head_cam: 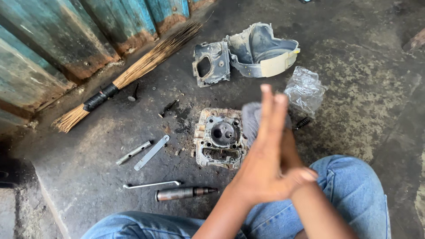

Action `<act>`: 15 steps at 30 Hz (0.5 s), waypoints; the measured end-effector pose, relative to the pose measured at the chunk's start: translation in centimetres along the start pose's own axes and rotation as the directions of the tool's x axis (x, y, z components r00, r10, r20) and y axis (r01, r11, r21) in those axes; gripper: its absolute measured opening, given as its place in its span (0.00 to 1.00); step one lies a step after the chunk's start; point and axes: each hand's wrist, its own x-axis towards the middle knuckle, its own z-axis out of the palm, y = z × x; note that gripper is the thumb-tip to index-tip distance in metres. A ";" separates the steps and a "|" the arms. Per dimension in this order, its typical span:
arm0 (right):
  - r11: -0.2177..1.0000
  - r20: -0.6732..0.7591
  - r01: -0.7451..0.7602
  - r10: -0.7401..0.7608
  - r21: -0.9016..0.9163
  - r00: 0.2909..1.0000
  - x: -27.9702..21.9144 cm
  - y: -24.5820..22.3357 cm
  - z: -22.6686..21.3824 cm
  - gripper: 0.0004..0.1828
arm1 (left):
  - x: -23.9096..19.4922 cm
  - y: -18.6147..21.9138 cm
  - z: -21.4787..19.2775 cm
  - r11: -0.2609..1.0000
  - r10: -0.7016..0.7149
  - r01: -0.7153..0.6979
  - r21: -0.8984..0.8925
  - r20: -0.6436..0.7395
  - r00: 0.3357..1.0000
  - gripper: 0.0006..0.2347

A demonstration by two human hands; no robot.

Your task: The person sits on the floor and works on a disassembled engine cylinder head. They use a screwdriver to adjust internal components, wipe the part with a cloth, and handle small springs and bolts. The person also cleans their hands with the cloth during the process.

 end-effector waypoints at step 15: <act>0.579 0.336 0.515 -0.395 -0.632 0.855 -2.5 1.7 1.1 0.15 | 2.0 -1.7 -3.5 0.462 -0.331 -0.053 -0.885 -0.228 0.916 0.40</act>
